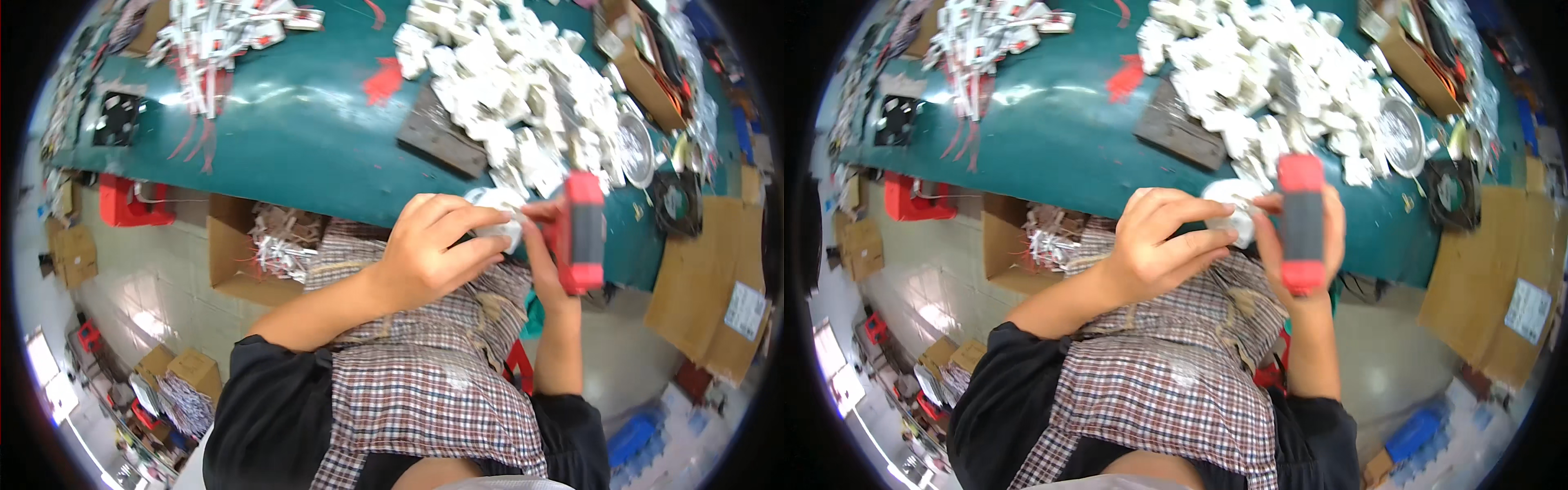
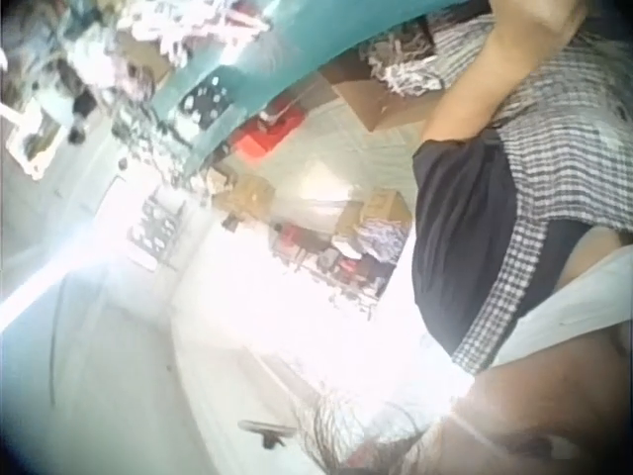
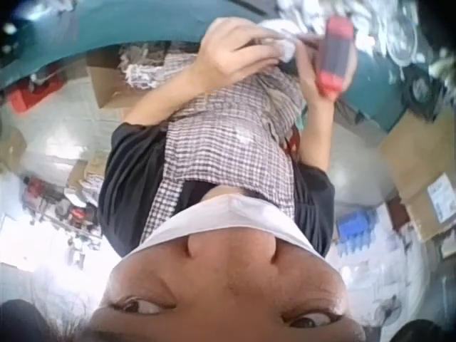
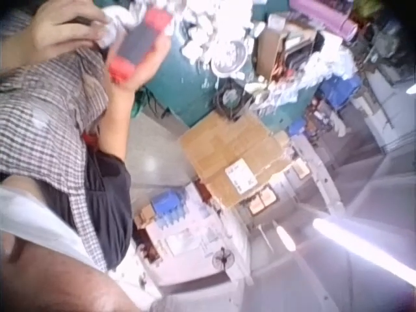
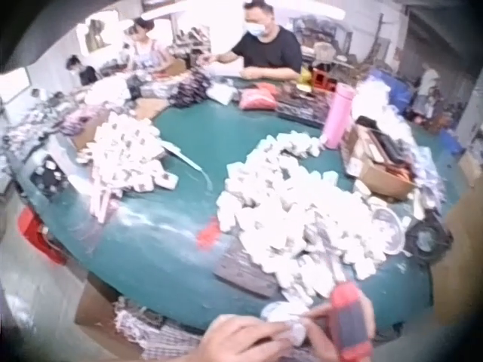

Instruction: Soldering red and white wires to small plastic electronic components at an assembly workbench.

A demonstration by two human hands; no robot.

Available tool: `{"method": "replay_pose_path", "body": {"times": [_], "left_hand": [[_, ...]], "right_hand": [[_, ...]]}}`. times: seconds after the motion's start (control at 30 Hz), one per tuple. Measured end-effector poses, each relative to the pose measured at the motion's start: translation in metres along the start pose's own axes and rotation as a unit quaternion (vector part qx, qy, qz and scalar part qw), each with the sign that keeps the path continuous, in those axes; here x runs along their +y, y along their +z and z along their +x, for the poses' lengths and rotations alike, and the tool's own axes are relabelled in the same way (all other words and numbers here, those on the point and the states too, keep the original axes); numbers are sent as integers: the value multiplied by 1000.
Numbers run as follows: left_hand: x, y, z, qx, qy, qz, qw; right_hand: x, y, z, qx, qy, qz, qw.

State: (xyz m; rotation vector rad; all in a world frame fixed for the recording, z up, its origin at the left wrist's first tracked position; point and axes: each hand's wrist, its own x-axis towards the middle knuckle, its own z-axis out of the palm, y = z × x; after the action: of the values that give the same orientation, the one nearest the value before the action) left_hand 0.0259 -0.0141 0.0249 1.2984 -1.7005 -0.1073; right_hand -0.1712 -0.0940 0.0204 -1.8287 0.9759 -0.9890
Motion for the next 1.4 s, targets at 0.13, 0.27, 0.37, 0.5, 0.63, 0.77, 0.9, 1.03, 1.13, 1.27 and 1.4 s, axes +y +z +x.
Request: {"method": "replay_pose_path", "body": {"times": [0.13,0.27,0.37,0.5,0.63,0.77,0.9,1.03,1.13,1.27,1.4], "left_hand": [[-75,-53,38,93,-38,143,985],[-236,-174,59,202,-173,373,889],[-323,-250,69,268,-401,427,764],[-398,-305,49,190,-553,279,761],[-359,-238,55,225,-451,295,812],[-333,-226,48,204,-425,308,827],[-312,-204,39,165,-403,307,846],[-292,-174,42,131,-418,297,848],[-262,-176,44,129,-417,285,853],[-244,-160,43,137,-412,258,863],[-254,-160,33,92,-367,337,862]], "right_hand": [[6,-18,-14,80,4,-65,995],[37,-25,-19,200,-8,-60,978],[58,-20,-17,282,-37,-49,958],[68,-13,-14,301,-63,-85,948],[68,-10,-8,272,-93,-265,920],[65,-10,-7,234,-151,-302,912],[68,-13,-8,223,-152,-321,908],[70,-11,-7,210,-142,-331,909],[59,-8,-2,209,-153,-347,901],[68,-8,-2,200,-147,-318,915],[64,-8,-4,208,-148,-354,900]]}}
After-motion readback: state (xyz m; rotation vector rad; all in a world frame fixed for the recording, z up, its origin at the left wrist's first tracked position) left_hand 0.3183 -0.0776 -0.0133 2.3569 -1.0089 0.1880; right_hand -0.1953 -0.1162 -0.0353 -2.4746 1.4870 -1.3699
